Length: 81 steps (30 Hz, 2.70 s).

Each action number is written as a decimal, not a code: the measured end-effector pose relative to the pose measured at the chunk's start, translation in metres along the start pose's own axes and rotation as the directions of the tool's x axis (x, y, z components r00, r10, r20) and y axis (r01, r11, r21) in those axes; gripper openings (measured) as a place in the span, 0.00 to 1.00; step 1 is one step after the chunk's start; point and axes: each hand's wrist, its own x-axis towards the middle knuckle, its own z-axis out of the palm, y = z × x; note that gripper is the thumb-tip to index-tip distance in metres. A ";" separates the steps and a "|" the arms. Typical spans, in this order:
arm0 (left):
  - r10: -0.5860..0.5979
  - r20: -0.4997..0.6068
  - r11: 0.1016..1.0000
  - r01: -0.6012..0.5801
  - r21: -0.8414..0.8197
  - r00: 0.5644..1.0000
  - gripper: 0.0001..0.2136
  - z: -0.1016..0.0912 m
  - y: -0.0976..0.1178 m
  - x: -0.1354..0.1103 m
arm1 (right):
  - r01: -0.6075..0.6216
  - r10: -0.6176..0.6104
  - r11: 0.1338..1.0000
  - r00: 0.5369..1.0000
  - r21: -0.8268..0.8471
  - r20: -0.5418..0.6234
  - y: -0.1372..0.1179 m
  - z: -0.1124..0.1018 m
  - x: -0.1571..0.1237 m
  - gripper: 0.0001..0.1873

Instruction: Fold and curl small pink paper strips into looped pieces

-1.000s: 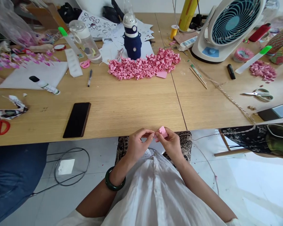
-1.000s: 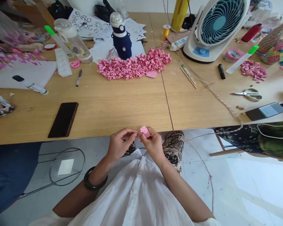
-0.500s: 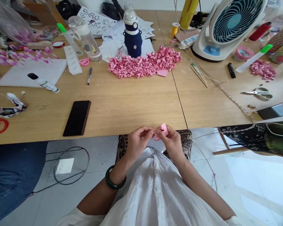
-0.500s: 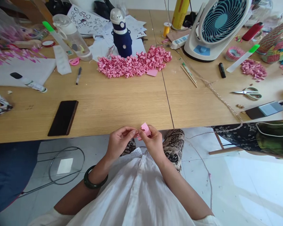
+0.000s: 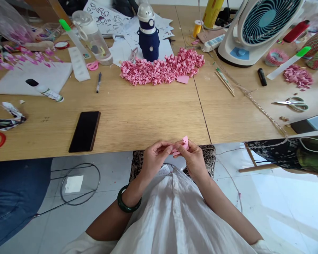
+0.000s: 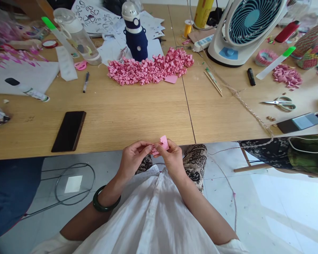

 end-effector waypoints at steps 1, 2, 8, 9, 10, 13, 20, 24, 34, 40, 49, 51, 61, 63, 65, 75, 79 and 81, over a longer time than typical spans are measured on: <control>-0.006 0.005 1.000 0.006 0.003 1.000 0.10 0.000 0.000 0.000 | -0.005 0.005 1.000 1.000 -0.001 -0.002 0.001 0.000 0.000 0.18; -0.012 0.011 1.000 0.011 0.006 1.000 0.10 0.001 0.000 0.000 | -0.006 0.006 1.000 1.000 -0.007 -0.006 0.001 -0.001 0.001 0.18; 0.008 0.040 0.998 -0.010 0.061 0.999 0.11 0.001 0.003 -0.002 | 0.058 -0.060 0.995 0.998 -0.084 -0.016 0.002 -0.003 0.000 0.19; 0.012 0.045 0.998 -0.015 0.064 0.999 0.11 0.001 0.003 -0.002 | 0.067 -0.068 0.993 0.998 -0.093 -0.010 0.001 -0.003 0.000 0.19; 0.016 0.047 0.998 -0.019 0.068 0.999 0.11 0.002 0.004 -0.001 | 0.074 -0.075 0.992 0.997 -0.098 -0.003 0.000 -0.003 -0.001 0.18; 0.056 0.035 0.992 -0.060 0.114 0.998 0.10 0.003 0.005 0.000 | 0.083 -0.082 0.991 0.997 -0.105 0.016 -0.002 -0.004 -0.001 0.18; 0.271 0.080 0.911 -0.282 0.300 0.959 0.06 0.002 0.012 -0.002 | 0.109 -0.110 0.986 0.994 -0.125 0.004 -0.003 -0.007 -0.001 0.18; 0.073 0.104 0.994 -0.081 0.071 0.992 0.09 0.000 0.013 -0.001 | 0.090 -0.087 0.994 0.994 -0.055 0.067 -0.008 -0.008 -0.003 0.18; -0.014 0.086 0.999 0.009 0.050 0.996 0.12 0.000 0.015 0.000 | 0.068 -0.064 0.997 0.992 -0.035 0.108 -0.011 -0.007 -0.003 0.17; 0.021 0.097 0.990 -0.034 0.137 0.995 0.11 -0.003 0.016 -0.001 | 0.056 -0.054 0.998 0.992 -0.012 0.111 -0.009 -0.008 -0.002 0.16; 0.118 0.043 0.967 -0.125 0.222 0.992 0.10 0.002 0.016 -0.001 | 0.024 -0.022 0.999 0.998 -0.031 0.064 -0.010 -0.005 -0.001 0.17; 0.085 0.035 0.983 -0.089 0.161 0.996 0.10 0.003 0.015 -0.001 | 0.011 -0.010 1.000 0.999 -0.019 0.051 -0.010 -0.005 -0.001 0.17; 0.073 0.011 0.989 -0.074 0.129 0.997 0.09 0.004 0.013 -0.003 | -0.001 0.001 1.000 0.999 -0.018 0.043 -0.008 -0.006 0.000 0.17; 0.068 0.006 0.989 -0.068 0.133 0.998 0.08 0.004 0.013 -0.003 | 0.009 -0.008 0.999 1.000 -0.037 0.029 -0.007 -0.006 0.000 0.18; 0.062 0.006 0.989 -0.062 0.134 0.998 0.08 0.003 0.014 -0.003 | 0.023 -0.022 0.998 1.000 -0.056 0.022 -0.005 -0.007 -0.001 0.19; -0.043 0.005 0.997 0.042 0.059 0.999 0.10 0.001 0.014 -0.001 | 0.010 -0.007 0.998 0.998 -0.060 0.061 -0.009 -0.005 -0.001 0.19; -0.127 0.027 0.990 0.128 -0.054 0.992 0.12 0.001 0.014 0.001 | -0.029 0.033 0.998 0.995 -0.047 0.096 -0.013 -0.004 -0.002 0.19; -0.128 0.045 0.988 0.132 -0.080 0.991 0.12 0.001 0.013 0.001 | -0.040 0.044 0.998 0.993 -0.042 0.106 -0.014 -0.003 -0.002 0.19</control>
